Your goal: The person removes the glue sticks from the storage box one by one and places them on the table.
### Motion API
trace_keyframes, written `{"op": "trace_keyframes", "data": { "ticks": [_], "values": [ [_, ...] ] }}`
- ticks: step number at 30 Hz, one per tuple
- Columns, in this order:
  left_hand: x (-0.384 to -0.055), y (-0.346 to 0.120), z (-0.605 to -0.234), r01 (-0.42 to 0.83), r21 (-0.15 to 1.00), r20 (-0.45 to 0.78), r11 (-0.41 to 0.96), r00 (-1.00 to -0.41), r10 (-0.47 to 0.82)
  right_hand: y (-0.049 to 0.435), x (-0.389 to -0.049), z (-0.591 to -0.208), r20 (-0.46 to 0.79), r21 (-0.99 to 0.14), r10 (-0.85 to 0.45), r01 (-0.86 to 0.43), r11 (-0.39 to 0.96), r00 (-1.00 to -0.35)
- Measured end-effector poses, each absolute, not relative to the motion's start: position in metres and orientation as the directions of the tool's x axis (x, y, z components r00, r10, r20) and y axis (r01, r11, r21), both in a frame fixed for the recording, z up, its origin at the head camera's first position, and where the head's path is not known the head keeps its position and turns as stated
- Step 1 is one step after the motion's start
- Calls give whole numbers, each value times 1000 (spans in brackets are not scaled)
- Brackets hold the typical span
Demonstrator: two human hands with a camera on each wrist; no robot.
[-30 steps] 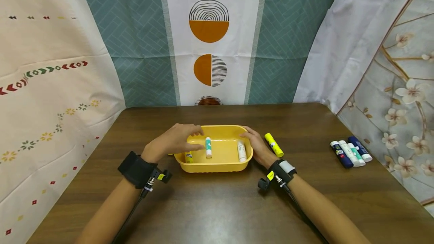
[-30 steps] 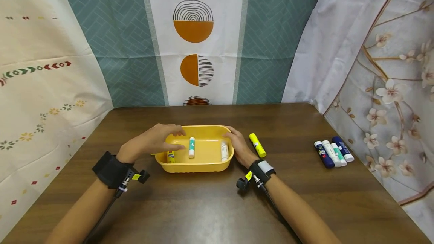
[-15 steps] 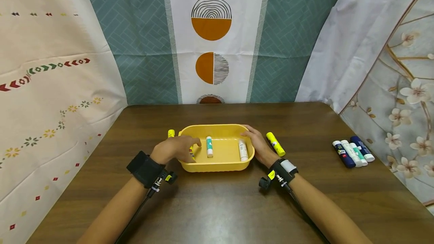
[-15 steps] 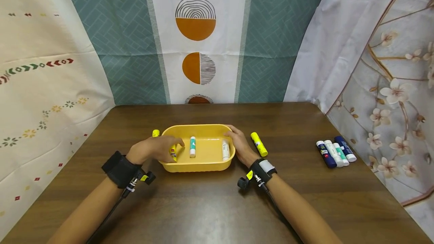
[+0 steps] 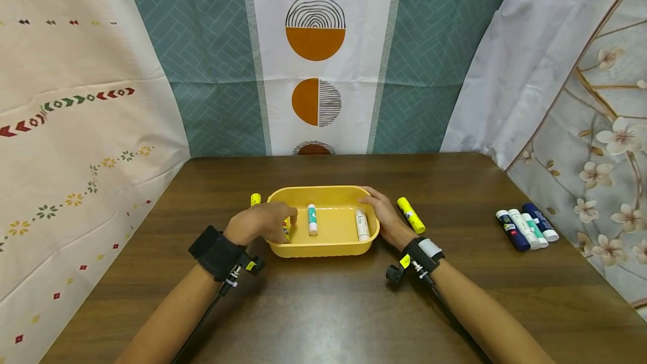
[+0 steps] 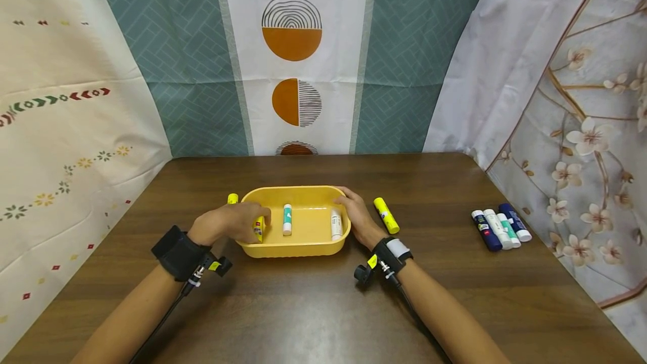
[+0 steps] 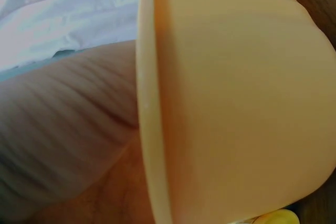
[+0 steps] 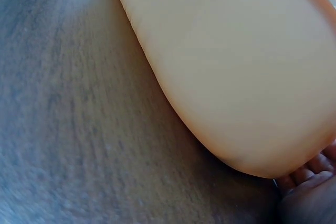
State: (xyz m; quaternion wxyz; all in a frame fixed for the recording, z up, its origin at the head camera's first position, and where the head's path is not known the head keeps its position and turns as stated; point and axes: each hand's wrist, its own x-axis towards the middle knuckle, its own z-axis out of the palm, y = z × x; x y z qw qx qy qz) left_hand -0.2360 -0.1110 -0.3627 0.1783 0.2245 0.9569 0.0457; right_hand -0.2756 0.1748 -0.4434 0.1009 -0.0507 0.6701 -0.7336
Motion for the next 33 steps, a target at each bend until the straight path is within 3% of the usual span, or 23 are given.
{"op": "trace_keyframes", "data": {
  "ticks": [8, 20, 33],
  "values": [
    [-238, -111, -363, 435, 155, -294, 887, -837, 461, 176, -275, -443, -70, -993, -222, 89, -74, -972],
    [-238, -123, -352, 491, 266, -143, 830, -831, 537, 176, -277, -443, -66, -994, -223, 84, -76, -973],
    [-236, -132, -340, 515, 290, -76, 807, -828, 556, 176, -276, -442, -61, -994, -218, 79, -74, -974]
  ]
}}
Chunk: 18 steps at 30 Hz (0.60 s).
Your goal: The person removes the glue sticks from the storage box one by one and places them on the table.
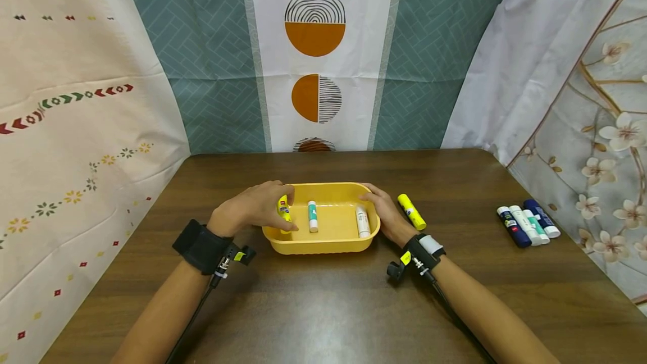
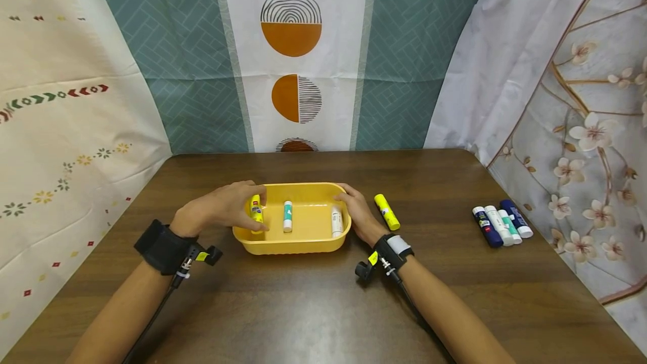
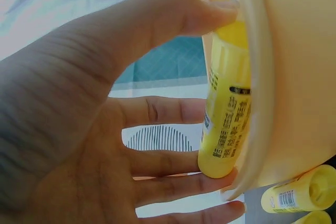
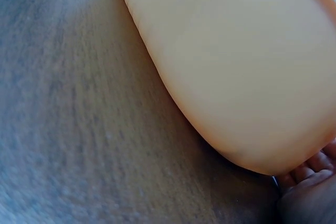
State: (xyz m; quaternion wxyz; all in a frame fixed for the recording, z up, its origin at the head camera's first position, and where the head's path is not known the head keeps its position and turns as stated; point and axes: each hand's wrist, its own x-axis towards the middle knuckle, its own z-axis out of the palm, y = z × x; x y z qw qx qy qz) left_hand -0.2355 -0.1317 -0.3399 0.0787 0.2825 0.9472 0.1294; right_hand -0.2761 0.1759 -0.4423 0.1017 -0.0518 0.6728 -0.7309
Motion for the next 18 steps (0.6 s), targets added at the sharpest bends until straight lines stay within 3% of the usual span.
{"op": "trace_keyframes", "data": {
  "ticks": [18],
  "values": [
    [-246, -165, -325, 517, 318, 59, 794, -847, 528, 175, -277, -443, -58, -992, -209, 79, -97, -976]
  ]
}}
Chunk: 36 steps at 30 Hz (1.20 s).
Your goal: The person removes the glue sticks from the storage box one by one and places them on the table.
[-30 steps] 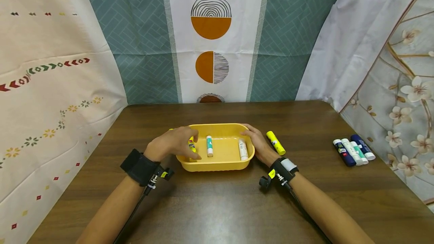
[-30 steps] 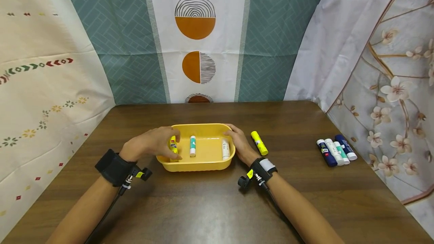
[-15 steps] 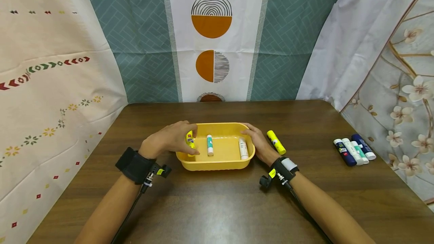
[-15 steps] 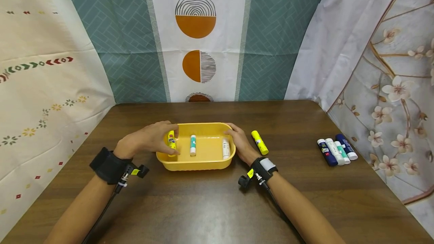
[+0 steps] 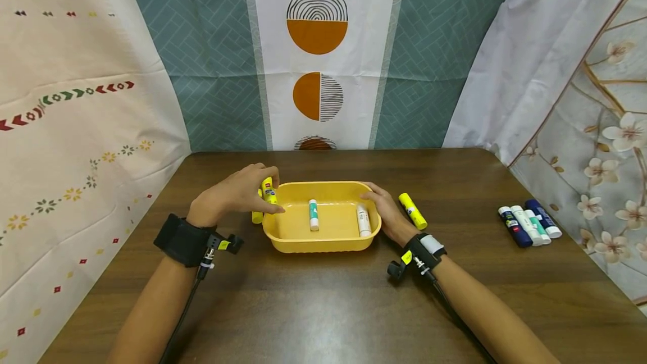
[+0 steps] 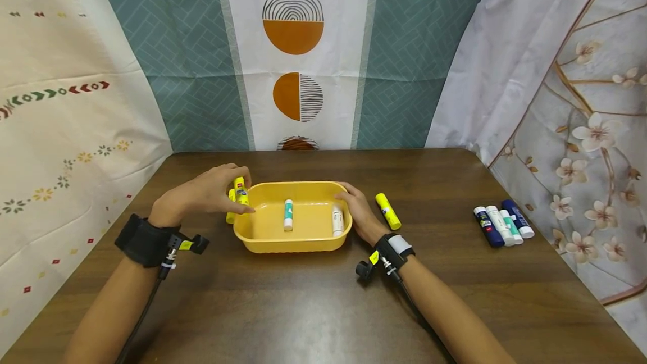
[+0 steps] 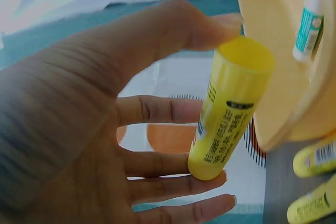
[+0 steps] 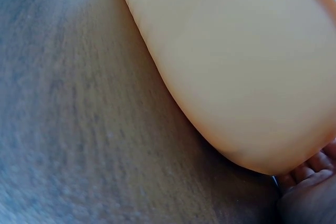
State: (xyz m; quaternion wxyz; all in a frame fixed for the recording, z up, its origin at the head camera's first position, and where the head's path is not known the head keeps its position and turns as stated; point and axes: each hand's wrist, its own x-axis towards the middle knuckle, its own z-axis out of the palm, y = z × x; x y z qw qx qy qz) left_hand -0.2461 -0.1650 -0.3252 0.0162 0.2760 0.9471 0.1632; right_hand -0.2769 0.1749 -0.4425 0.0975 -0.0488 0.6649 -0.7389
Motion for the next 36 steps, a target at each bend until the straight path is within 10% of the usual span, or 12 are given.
{"op": "trace_keyframes", "data": {
  "ticks": [36],
  "values": [
    [-282, -225, -364, 258, 383, -199, 887, -915, 352, 174, -278, -441, -57, -994, -207, 74, -78, -977]
  ]
}}
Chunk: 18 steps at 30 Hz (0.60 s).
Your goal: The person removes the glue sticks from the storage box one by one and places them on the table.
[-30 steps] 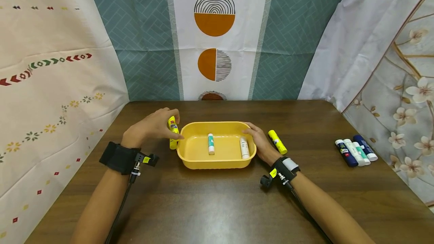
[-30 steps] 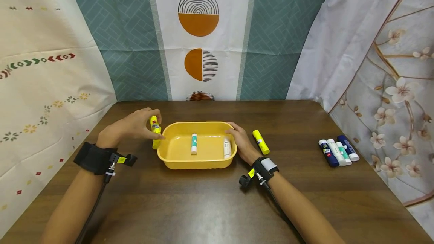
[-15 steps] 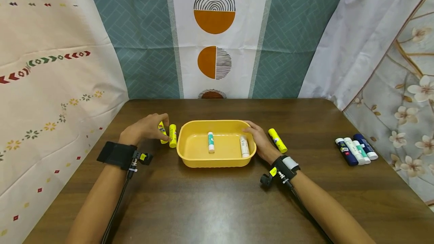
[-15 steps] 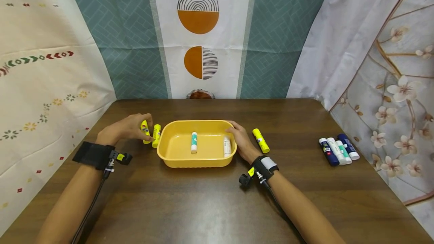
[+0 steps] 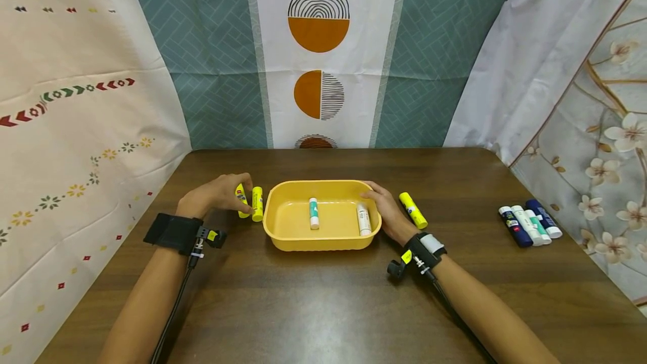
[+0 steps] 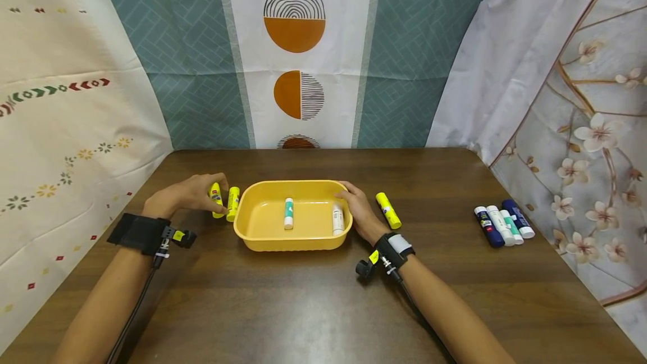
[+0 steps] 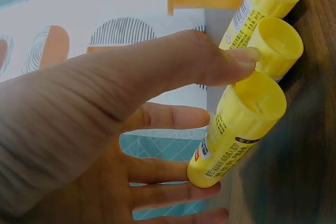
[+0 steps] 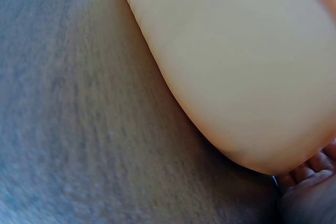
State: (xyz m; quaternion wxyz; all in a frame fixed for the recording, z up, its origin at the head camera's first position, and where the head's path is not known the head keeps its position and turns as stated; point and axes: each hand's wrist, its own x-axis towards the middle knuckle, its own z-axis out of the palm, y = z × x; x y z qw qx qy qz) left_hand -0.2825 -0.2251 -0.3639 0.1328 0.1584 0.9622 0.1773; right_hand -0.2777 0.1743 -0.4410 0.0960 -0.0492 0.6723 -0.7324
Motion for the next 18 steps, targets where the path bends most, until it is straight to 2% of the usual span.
{"op": "trace_keyframes", "data": {
  "ticks": [10, 18],
  "values": [
    [-281, -225, -365, 213, 393, -246, 895, -913, 325, 174, -277, -441, -54, -993, -214, 76, -94, -975],
    [-279, -226, -366, 109, 361, -374, 926, -893, 252, 175, -277, -441, -51, -992, -223, 75, -102, -974]
  ]
}}
